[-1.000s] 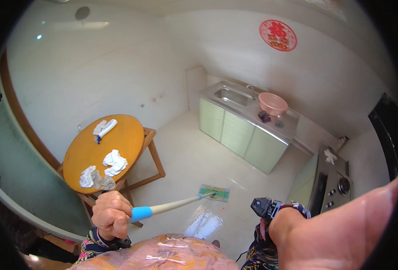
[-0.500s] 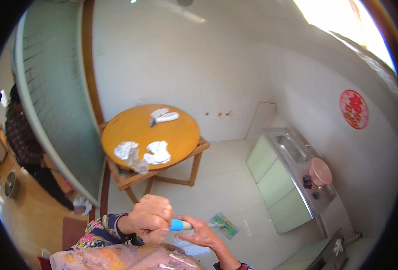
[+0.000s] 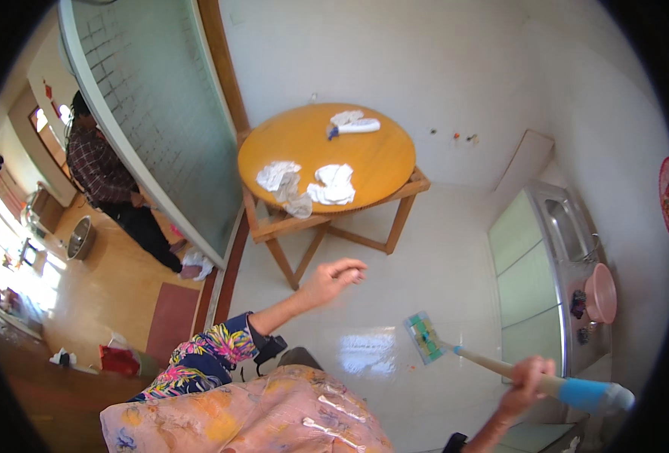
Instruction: The person mops the kitchen floor using a flat mop, rinsing the mop head in the sink and wringing it out. They continue mopping around a round table and near the doorway while another person sweeps nearby.
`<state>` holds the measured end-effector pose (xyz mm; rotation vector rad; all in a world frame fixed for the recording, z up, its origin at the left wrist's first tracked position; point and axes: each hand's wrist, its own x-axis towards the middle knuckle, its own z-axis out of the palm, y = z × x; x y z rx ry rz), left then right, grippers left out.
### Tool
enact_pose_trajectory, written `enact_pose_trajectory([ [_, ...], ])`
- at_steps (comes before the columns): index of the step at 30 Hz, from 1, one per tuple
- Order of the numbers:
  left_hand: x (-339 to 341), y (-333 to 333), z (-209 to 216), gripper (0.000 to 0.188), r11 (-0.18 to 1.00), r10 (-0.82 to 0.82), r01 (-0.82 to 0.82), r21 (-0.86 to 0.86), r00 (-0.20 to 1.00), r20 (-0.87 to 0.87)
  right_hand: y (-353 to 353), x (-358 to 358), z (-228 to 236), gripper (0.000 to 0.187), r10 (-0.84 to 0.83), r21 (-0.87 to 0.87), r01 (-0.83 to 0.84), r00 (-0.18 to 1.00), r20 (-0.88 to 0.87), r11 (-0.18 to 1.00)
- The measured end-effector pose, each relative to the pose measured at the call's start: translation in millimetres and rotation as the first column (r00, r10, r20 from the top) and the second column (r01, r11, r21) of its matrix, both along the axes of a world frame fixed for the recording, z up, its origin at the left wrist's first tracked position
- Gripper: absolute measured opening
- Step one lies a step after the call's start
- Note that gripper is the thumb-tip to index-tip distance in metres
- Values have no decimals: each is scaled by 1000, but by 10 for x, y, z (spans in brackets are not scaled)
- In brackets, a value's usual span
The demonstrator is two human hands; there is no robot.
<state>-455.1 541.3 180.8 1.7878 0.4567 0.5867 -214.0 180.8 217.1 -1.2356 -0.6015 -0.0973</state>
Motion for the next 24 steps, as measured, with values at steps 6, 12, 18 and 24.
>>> enact_pose_trajectory([
  [6, -813, 1373, -1445, 17, 808, 566, -589, 23, 763, -311, -565, 487, 89, 31, -49, 145, 65, 993, -109, 987],
  [12, -1552, 2696, -2114, 31, 422, 875, -896, 138, 363, -320, -631, 811, 20, 28, -103, 207, 143, 976, -194, 968],
  [18, -1703, 3265, -2320, 63, 120, 863, -991, -52, 130, -488, -130, 786, 197, 28, -206, 118, 238, 951, -231, 964],
  [24, -1641, 3472, -2304, 83, 246, 752, -878, -410, 440, -491, 538, 660, 397, 32, -188, 8, 192, 968, -163, 981],
])
